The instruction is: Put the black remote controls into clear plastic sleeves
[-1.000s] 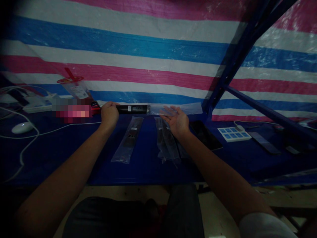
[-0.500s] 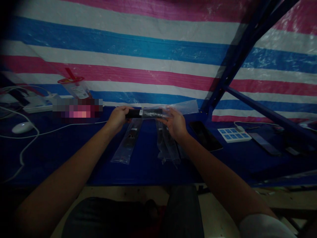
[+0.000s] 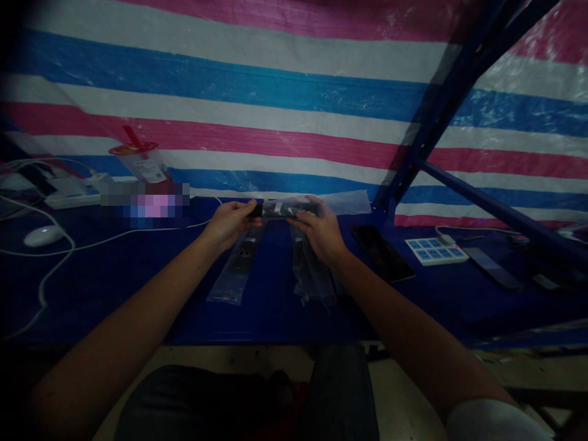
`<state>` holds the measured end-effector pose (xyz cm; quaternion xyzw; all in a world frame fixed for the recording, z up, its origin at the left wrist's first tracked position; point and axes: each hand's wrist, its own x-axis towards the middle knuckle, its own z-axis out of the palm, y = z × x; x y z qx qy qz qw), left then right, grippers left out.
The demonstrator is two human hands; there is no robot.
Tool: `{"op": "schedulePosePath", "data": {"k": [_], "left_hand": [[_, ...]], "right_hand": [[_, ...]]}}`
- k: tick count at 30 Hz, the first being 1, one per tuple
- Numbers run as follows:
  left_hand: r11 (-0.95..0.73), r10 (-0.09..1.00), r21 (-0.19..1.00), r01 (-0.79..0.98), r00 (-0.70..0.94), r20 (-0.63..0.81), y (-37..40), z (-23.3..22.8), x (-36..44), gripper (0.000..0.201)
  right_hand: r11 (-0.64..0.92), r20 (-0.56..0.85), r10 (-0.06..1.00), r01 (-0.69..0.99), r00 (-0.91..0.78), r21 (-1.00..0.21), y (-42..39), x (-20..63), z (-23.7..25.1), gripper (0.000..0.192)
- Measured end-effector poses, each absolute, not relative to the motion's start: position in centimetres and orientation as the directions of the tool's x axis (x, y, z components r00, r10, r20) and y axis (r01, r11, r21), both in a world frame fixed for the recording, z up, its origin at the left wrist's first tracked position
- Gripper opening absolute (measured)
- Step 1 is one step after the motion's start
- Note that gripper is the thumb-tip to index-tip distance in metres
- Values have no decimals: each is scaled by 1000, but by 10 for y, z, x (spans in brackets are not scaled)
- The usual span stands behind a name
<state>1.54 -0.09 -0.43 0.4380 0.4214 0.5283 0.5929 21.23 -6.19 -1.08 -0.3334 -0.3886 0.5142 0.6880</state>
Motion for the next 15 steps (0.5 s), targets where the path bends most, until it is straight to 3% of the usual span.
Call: {"op": "schedulePosePath", "data": {"k": [15], "left_hand": [[-72,991,997,-6,111,72,-3,-5,13,37]], "right_hand": [[243,224,970,-439,95,-865,-66,204,-14,37]]}}
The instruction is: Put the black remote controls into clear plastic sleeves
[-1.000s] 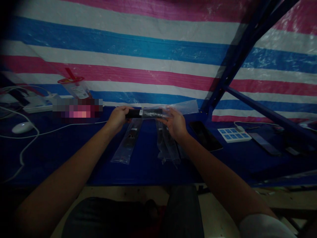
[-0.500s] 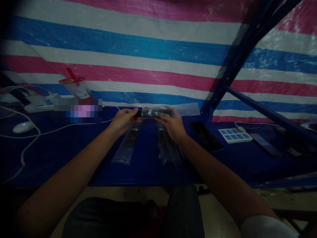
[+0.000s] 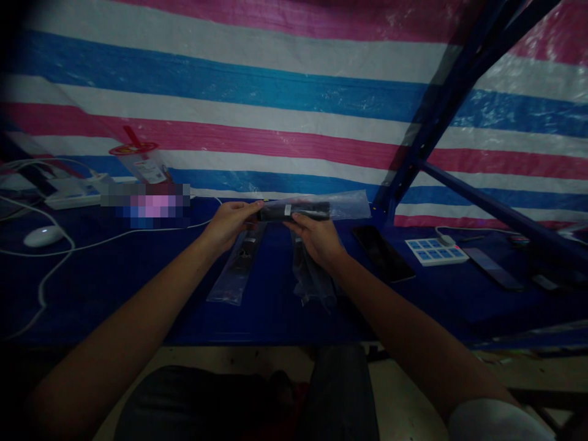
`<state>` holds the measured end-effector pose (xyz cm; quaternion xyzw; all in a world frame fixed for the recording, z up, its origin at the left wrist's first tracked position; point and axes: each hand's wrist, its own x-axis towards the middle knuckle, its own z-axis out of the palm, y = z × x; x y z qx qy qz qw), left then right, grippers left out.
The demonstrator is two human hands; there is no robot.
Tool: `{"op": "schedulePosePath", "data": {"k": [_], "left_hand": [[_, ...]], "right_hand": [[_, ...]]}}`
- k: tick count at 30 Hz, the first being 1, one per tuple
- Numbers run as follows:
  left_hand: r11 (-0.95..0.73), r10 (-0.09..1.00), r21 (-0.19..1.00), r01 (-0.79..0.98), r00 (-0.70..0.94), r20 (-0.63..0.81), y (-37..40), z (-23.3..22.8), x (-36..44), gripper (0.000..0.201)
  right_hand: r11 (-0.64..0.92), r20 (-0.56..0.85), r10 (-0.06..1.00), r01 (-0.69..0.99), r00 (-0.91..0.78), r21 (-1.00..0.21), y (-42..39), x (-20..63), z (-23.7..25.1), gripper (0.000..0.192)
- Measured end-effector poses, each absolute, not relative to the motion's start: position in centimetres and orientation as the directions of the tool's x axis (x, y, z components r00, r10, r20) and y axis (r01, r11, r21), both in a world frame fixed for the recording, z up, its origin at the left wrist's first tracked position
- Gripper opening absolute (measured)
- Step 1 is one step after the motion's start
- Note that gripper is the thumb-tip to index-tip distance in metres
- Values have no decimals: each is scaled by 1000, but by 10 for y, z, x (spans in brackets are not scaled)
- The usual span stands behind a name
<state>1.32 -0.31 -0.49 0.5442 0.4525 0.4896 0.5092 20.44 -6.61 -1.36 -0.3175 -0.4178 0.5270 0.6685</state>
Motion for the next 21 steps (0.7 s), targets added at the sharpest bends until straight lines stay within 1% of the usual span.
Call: {"op": "schedulePosePath", "data": {"k": [4,8,10,14,17,21], "left_hand": [[-76,982,996,49,175,67,-6,-4,15,35],[-112,978,990,82,187,95,-8,-6,16,31],[-98,977,994,41,194,88,-8,-6,17,28],[-20,975,993,-117,217,45,-12,-3,19,23],[37,974,982,-183,227,6,-13,4,19,21],[86,963,966,-246,268,-17,-11,15,13,12]], "right_hand": [[259,251,965,-458,79,-851,-68,203,-15,41],[246,248,967,-416,49,-875,-71,200,-14,40],[228,238,971,-420,29,-878,-73,199,-13,41],[190,212,977,-437,-1,-879,-77,196,-11,41],[170,191,982,-453,-2,-875,-74,200,-11,32],[147,125,989,-520,77,-841,-66,210,-9,23]]}}
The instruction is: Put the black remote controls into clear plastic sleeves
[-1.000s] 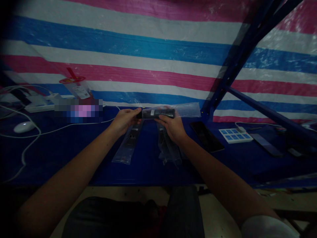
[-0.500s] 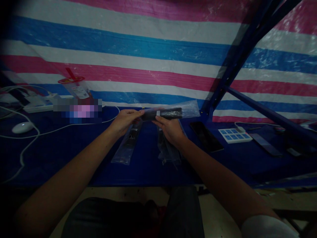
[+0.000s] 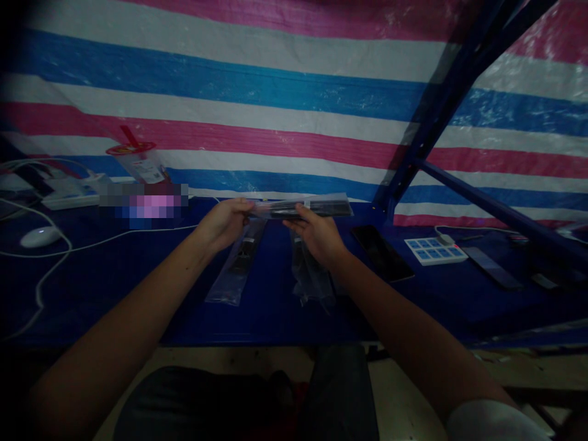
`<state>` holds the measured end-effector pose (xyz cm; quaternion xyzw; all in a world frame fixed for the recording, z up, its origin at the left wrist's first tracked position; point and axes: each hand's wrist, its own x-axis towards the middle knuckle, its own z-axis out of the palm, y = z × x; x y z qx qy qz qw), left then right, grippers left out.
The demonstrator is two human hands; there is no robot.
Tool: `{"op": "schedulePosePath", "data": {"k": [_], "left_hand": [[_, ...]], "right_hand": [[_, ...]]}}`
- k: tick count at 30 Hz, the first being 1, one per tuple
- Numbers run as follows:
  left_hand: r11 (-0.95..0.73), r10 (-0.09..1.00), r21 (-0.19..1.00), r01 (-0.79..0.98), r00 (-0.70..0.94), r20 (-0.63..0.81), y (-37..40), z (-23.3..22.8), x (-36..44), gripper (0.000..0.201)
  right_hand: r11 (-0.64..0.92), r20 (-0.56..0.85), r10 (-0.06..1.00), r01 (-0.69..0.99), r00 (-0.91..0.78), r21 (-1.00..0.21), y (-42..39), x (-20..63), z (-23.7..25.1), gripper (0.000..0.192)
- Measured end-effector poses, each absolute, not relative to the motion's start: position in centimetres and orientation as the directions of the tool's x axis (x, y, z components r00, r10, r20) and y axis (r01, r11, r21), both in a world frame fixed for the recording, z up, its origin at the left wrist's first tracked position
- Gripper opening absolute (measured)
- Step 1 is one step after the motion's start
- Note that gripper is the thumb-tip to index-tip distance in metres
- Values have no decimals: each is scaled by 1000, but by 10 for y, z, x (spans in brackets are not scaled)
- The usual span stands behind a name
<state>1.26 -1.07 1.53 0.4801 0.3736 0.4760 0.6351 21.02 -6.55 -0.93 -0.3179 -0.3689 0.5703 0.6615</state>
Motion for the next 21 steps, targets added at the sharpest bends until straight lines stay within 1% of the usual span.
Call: {"op": "schedulePosePath", "data": {"k": [4,7,9,10,12,13,14,16,19,21], "left_hand": [[87,952,961,-264,305,-2,-7,24,3,6],[110,960,970,-216,277,-47,-5,28,-2,11],[114,982,980,-166,170,-86,-3,27,-3,21],[91,993,987,-132,92,-79,-1,25,-4,26],[-8,1000,999,-48,-27,7,1,22,-5,31],[-70,996,998,3,-46,70,2,20,-5,31],[-123,992,991,54,-36,125,2,19,-5,31],[-176,984,976,126,62,170,-1,17,-2,29],[-189,946,974,127,289,146,-10,15,6,24],[-190,895,976,103,426,130,-17,12,12,31]], "right_hand": [[150,65,984,-590,163,-793,-58,220,-9,19],[132,10,981,-629,193,-766,-53,225,-12,18],[108,-17,981,-622,192,-775,-51,228,-14,19],[104,-20,981,-609,194,-786,-50,229,-15,21],[113,1,981,-565,196,-817,-50,230,-15,23],[120,20,981,-531,191,-839,-50,230,-15,23],[121,40,984,-490,171,-863,-51,229,-14,23],[97,64,993,-403,94,-910,-55,224,-13,23],[69,83,996,-322,-30,-944,-63,213,-12,24],[72,108,989,-308,-102,-949,-67,206,-12,25]]}}
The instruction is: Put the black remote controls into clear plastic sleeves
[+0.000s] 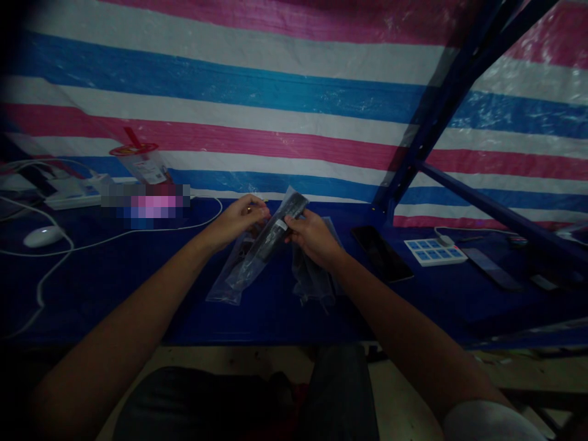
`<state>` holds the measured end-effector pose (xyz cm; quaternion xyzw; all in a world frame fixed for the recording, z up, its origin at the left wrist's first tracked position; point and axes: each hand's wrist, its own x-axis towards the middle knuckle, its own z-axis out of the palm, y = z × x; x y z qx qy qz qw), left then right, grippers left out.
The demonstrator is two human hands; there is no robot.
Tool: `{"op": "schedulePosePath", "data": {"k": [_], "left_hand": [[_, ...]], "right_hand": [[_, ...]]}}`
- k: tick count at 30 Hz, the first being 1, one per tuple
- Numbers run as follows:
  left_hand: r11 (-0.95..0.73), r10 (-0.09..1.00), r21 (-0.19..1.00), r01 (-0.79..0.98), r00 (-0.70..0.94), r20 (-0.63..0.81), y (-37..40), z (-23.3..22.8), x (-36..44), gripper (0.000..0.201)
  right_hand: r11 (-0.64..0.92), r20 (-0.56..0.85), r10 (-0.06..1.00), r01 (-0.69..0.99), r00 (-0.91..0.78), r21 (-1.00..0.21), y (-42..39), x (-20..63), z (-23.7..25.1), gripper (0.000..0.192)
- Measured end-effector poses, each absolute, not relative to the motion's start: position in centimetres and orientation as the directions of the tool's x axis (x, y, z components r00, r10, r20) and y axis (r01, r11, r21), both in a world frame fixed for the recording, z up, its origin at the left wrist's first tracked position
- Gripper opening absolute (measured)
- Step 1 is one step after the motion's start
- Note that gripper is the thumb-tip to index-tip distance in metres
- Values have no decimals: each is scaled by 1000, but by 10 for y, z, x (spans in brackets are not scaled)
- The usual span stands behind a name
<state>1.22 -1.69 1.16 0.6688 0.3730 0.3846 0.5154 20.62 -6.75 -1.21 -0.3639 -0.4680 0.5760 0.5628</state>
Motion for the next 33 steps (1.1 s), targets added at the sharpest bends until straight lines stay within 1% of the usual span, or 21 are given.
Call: {"op": "schedulePosePath", "data": {"k": [2,5,7,8,10,12,14,16,17,19,21,25,29,31,33], "left_hand": [[-213,860,971,107,493,135,-21,6,17,45],[-251,846,959,128,511,153,-20,-1,19,60],[-254,854,954,162,500,143,-18,-2,16,65],[-259,864,947,193,485,137,-17,-1,14,68],[-292,886,913,286,441,145,-17,3,9,72],[-371,890,835,406,411,195,-17,7,5,68],[-459,872,714,528,421,249,-16,8,2,50],[-506,857,586,633,444,260,-15,6,0,30],[-506,860,532,679,446,248,-15,4,0,24],[-478,878,452,753,426,218,-13,-1,0,23],[-455,890,397,797,409,199,-13,-4,0,26],[-495,869,317,809,446,216,-14,-6,0,25],[-564,814,240,790,481,326,-14,-3,2,25],[-608,769,220,763,497,403,-16,0,5,24],[-660,722,216,720,527,448,-19,4,9,21]], "right_hand": [[74,127,978,-295,-164,-953,-71,202,-13,29],[75,126,973,-249,-195,-965,-71,201,-15,38],[94,123,983,-204,-137,-974,-68,203,-17,41],[112,128,988,-171,-83,-979,-66,206,-18,37],[152,150,988,-57,41,-987,-61,212,-18,24],[170,185,972,111,146,-979,-57,219,-17,12],[168,237,950,307,201,-937,-56,224,-15,8],[156,283,938,484,202,-861,-58,226,-13,7],[146,295,937,556,188,-818,-59,226,-12,7],[123,299,940,655,164,-745,-62,224,-12,7],[111,302,941,704,154,-701,-64,223,-13,9],[121,322,938,743,132,-658,-63,225,-16,11],[109,330,937,802,114,-587,-61,228,-17,12],[86,315,944,851,96,-517,-62,228,-17,15],[66,300,951,895,78,-441,-62,229,-18,22]]}}
